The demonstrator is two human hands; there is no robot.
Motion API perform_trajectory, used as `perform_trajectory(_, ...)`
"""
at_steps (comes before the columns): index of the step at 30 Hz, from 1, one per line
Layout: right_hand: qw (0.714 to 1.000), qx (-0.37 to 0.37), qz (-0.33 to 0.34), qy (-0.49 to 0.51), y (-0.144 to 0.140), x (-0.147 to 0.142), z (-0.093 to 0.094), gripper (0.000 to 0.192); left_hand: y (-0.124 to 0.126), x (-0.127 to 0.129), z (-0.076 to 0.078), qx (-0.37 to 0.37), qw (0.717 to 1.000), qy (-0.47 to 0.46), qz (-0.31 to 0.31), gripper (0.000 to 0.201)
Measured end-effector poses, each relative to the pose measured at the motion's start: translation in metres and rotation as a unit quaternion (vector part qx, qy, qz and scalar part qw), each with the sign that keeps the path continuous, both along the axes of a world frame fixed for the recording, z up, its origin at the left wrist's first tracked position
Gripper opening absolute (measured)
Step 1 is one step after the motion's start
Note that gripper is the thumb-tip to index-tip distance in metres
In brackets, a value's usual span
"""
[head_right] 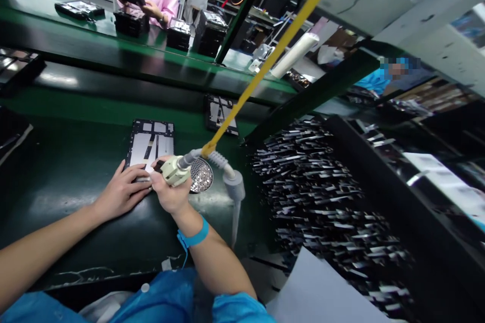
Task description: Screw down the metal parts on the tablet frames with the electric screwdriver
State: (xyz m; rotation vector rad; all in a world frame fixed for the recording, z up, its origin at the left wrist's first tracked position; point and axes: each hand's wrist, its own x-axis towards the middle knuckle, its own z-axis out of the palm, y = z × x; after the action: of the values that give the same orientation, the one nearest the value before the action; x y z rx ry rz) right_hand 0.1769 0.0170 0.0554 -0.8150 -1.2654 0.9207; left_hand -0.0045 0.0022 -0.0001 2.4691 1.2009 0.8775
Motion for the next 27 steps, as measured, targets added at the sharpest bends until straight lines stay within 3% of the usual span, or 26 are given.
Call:
perform_trajectory(6,0.992,0.067,-0.096,0.054,0.004,0.042,0.025,0.023,0.001,-0.001,0.001,-0.001,1.000,-0.003,-0.012,0.022)
perform_trajectory(11,0.986,0.014,-0.165,-0.018,0.012,0.066,0.008,0.022,0.000,-0.002,0.004,-0.005,1.000,-0.005,-0.010,0.023)
perform_trajectory(14,0.980,0.018,-0.199,-0.021,0.016,0.069,-0.001,0.022,0.000,-0.002,0.004,-0.008,1.000,-0.003,-0.008,0.022)
perform_trajectory(27,0.982,0.009,-0.190,-0.017,0.017,0.068,-0.008,0.022,-0.001,-0.002,0.005,-0.011,1.000,-0.003,-0.004,0.022)
